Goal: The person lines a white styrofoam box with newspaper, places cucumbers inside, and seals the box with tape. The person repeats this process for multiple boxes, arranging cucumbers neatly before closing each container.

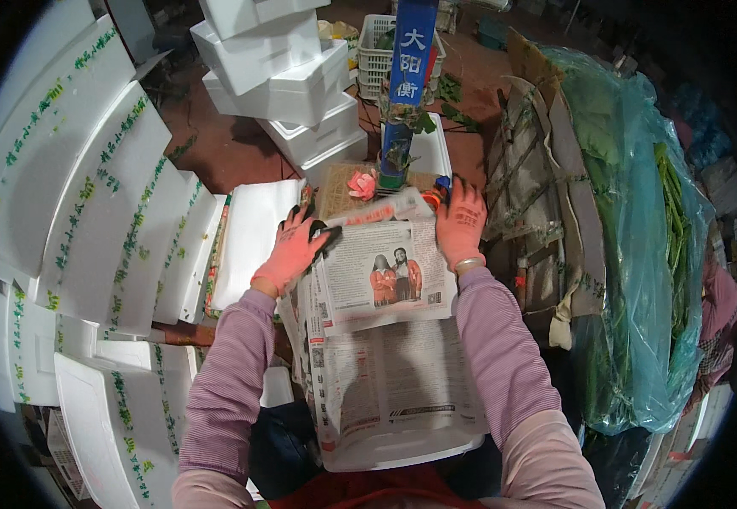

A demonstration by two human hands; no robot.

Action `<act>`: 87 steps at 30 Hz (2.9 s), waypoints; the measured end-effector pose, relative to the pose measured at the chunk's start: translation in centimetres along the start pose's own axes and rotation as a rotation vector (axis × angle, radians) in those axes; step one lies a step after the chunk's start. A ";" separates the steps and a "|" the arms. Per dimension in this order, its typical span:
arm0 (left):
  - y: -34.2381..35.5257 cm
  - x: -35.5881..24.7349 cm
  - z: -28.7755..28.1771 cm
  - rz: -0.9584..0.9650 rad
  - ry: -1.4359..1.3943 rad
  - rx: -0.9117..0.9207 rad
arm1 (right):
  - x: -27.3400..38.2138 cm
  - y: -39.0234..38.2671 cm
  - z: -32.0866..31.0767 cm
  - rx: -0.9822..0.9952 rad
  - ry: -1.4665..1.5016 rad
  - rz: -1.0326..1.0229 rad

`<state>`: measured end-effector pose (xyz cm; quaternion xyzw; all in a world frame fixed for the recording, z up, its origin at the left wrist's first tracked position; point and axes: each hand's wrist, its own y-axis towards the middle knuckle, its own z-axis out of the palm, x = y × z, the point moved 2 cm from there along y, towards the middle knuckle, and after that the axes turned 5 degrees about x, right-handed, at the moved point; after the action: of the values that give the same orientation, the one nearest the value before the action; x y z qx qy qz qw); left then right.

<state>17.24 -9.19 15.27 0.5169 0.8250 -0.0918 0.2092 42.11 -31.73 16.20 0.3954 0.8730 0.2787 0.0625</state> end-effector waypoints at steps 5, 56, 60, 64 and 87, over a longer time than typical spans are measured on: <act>1.0 -1.7 -1.3 -0.145 -0.124 0.385 | 0.9 1.1 -1.8 0.885 0.201 -0.317; -37.2 -15.0 -7.1 0.004 0.109 -0.297 | 6.8 -27.9 -24.3 0.951 0.281 -0.889; -58.2 -8.6 -0.7 -0.706 -0.209 -0.580 | 6.9 -29.3 -23.8 1.189 0.009 -0.842; -83.1 -10.3 7.3 -1.683 0.155 -0.614 | 7.0 -27.2 -24.4 0.885 -0.054 -0.799; -100.1 -15.8 20.7 -2.232 -0.330 -0.166 | 25.9 -19.7 -65.7 0.292 0.225 -1.420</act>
<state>-60.82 -74.59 -2.78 -0.5426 0.7910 -0.2393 0.1504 -10.06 -52.19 63.54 -0.2925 0.9482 0.0907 0.0845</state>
